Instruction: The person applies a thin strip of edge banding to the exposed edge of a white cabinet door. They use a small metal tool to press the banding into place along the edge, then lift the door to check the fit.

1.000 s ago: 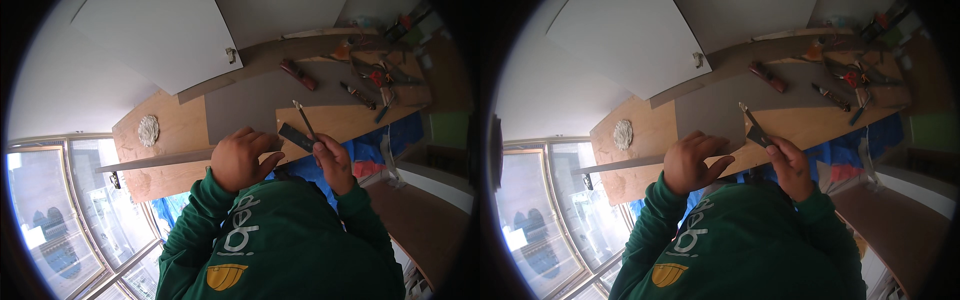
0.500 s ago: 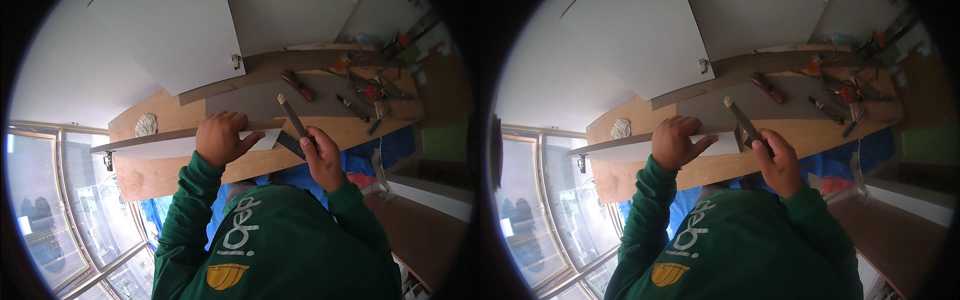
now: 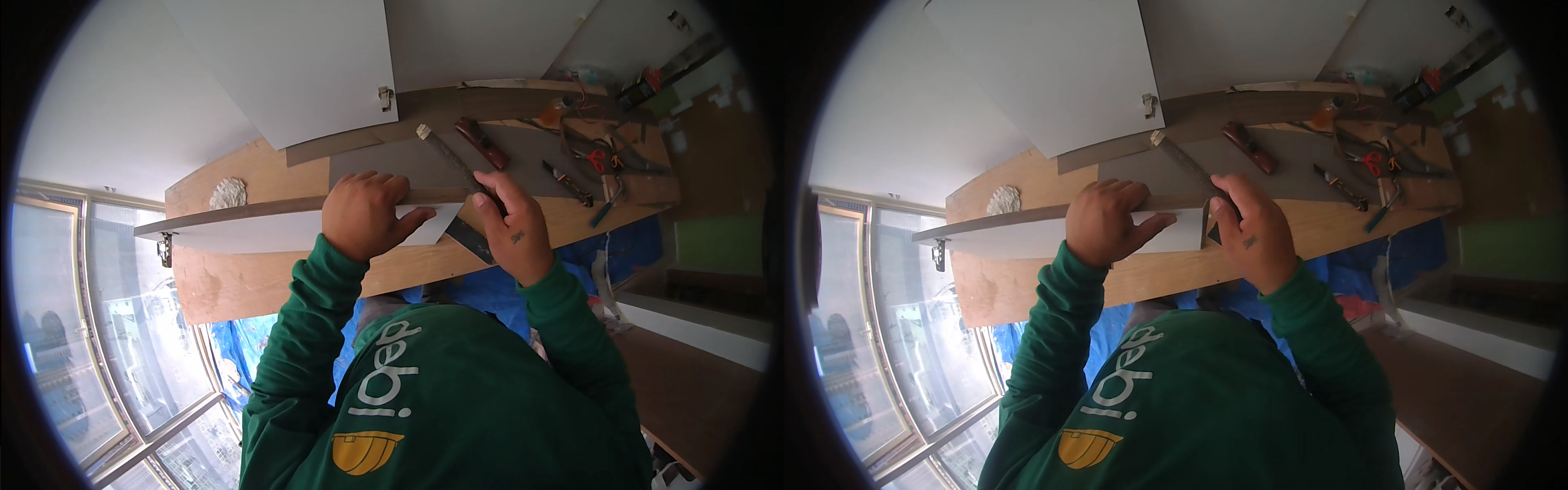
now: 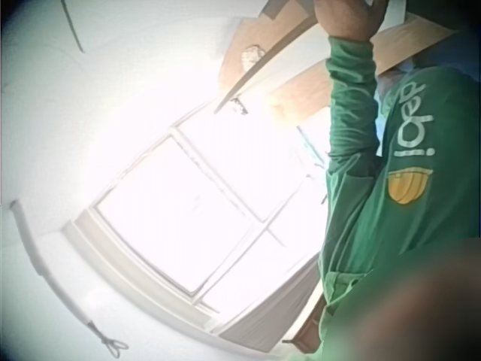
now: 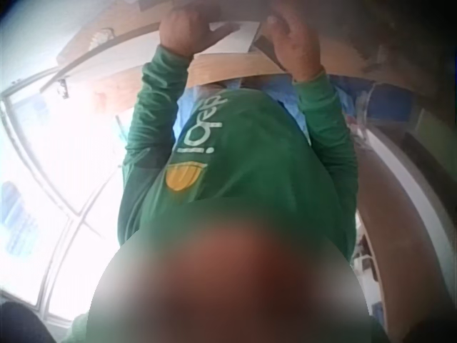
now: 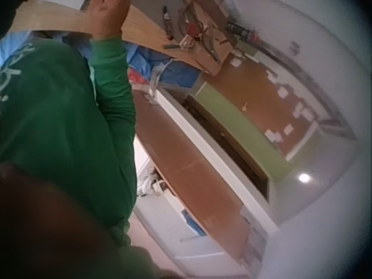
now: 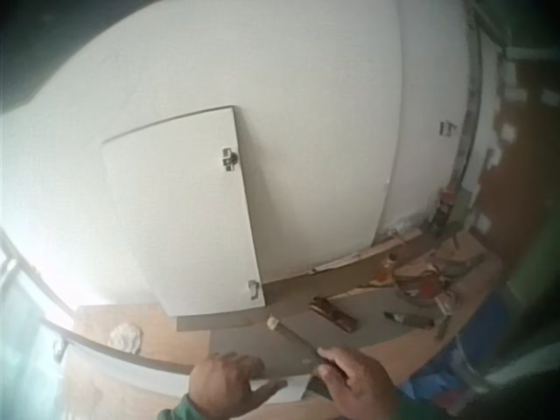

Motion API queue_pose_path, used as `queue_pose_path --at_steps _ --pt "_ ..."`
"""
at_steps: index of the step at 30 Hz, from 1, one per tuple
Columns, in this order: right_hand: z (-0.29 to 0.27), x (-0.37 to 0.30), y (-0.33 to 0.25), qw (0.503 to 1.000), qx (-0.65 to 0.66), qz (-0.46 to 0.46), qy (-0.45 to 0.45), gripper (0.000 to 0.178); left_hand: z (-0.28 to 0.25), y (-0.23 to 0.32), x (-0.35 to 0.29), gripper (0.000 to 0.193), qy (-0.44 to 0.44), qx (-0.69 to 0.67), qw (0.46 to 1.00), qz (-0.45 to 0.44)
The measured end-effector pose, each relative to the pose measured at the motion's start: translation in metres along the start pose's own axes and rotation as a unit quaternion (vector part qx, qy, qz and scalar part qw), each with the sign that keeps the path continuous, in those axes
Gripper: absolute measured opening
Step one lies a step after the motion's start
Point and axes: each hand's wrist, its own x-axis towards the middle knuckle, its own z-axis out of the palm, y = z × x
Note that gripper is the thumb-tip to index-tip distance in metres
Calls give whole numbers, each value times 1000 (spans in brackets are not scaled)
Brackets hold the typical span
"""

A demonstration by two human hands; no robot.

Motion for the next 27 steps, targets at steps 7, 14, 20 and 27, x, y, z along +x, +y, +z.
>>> queue_pose_path --at_steps 7,14,20,27 --pt "-8 -23 16 1000 -23 5 -6 26 4 -3 1 47 14 5 1000 0" --pt "-19 -20 20 998 31 61 -1 28 5 -4 3 49 6 8 1000 5" --pt "5 -10 28 999 2 -45 -28 30 5 -2 3 52 3 8 1000 -3" --pt "-15 -34 37 999 31 13 -1 30 9 -4 1 48 20 0 1000 3"
